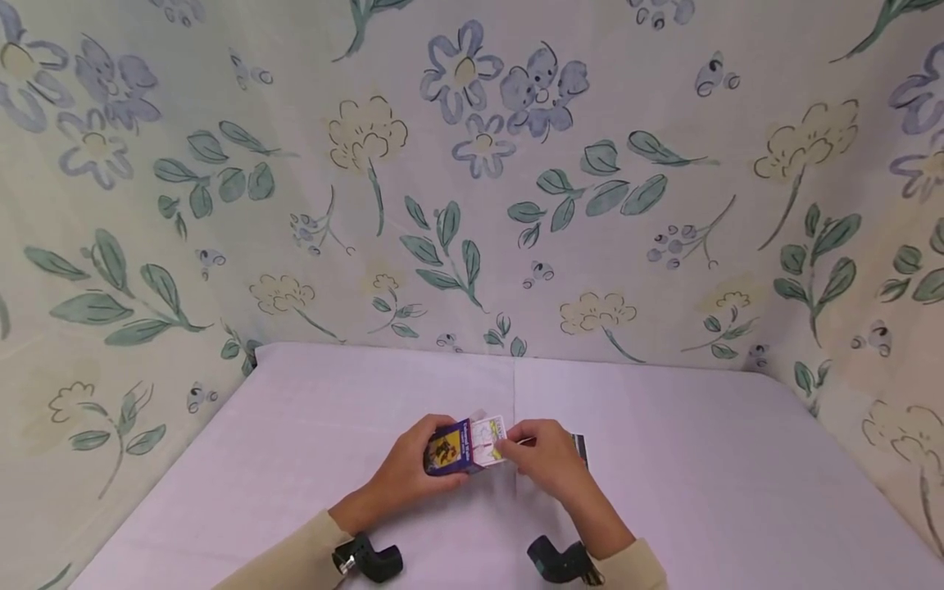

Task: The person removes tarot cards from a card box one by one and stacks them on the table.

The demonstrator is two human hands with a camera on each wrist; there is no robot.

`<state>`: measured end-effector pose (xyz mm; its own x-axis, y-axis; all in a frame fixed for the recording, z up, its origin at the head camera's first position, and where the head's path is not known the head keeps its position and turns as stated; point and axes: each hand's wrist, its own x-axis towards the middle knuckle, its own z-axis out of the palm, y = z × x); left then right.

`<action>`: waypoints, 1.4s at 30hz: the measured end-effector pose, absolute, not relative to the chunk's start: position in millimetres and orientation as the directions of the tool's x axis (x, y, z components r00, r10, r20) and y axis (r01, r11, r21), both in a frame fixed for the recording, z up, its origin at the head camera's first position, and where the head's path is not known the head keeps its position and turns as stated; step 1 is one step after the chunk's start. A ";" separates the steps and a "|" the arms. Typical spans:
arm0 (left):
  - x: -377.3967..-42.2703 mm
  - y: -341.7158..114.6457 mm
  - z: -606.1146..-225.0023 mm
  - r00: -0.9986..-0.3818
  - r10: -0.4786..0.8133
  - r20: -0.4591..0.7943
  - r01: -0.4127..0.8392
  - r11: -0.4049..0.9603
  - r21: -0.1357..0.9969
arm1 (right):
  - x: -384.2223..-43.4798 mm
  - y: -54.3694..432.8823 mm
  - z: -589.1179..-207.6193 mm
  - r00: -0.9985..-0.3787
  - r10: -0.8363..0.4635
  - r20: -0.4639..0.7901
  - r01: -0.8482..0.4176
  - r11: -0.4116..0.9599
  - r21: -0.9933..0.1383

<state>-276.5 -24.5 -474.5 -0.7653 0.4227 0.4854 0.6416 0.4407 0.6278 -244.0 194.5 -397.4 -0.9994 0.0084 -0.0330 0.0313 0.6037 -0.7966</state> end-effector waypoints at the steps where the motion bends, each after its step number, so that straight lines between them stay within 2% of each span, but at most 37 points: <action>1: -276.6 -24.4 -474.0 -0.765 0.423 0.485 0.642 0.444 0.625 | -244.3 195.5 -396.7 -0.999 0.009 -0.032 0.031 0.598 -0.801; 31: -274.8 -26.1 -471.7 -0.768 0.424 0.480 0.638 0.447 0.626 | -247.1 222.6 -385.7 -0.986 0.044 -0.163 0.167 0.387 -0.907; 42: -273.7 -25.6 -469.7 -0.776 0.418 0.472 0.628 0.445 0.638 | -248.9 230.8 -382.2 -0.990 0.033 -0.136 0.139 0.350 -0.926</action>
